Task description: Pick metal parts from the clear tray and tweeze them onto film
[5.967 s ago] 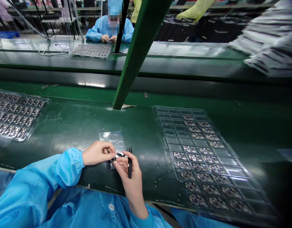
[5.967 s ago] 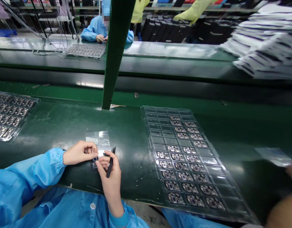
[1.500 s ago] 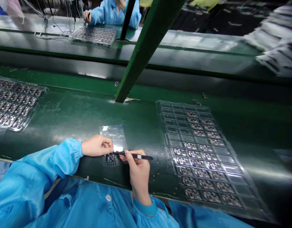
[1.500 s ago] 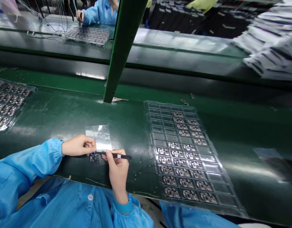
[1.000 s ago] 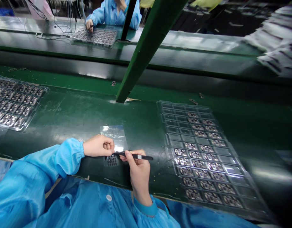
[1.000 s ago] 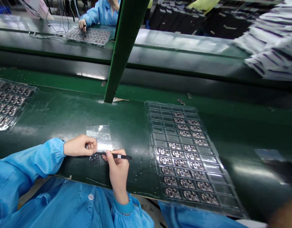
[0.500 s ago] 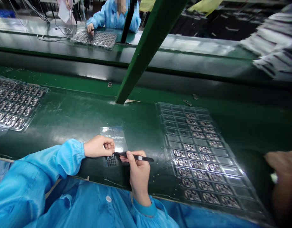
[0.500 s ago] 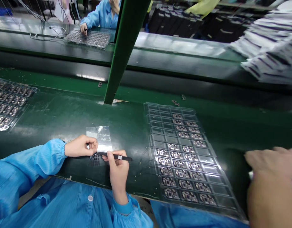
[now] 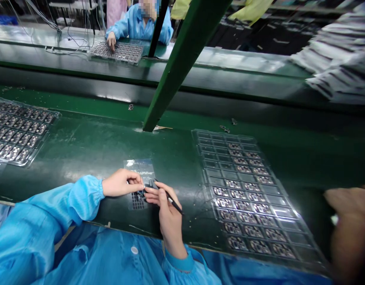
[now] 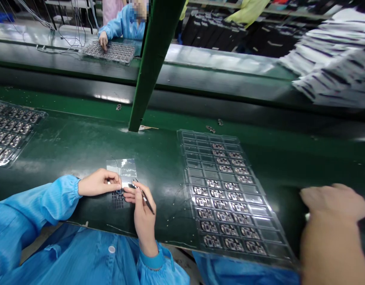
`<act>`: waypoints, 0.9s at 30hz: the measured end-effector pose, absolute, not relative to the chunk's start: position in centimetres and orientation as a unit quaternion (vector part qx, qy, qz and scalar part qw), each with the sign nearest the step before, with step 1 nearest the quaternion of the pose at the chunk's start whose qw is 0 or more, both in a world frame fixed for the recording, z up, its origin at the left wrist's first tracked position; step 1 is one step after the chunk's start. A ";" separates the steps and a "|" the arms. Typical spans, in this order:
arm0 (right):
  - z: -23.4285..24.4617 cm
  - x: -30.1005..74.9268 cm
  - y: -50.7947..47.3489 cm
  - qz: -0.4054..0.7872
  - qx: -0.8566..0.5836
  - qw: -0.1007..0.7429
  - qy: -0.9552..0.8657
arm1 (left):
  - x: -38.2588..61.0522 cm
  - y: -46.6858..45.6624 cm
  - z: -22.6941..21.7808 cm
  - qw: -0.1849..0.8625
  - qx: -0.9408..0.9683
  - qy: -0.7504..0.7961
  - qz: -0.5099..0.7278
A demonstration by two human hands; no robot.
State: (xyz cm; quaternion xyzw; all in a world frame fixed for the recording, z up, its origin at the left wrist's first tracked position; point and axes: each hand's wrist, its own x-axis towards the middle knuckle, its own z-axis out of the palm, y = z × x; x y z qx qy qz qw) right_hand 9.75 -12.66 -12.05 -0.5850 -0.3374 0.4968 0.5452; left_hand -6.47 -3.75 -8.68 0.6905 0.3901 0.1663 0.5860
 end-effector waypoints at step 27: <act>-11.1 8.9 -12.0 0.544 -0.574 0.524 -0.316 | -6.2 -4.7 -9.0 0.516 0.739 0.393 0.184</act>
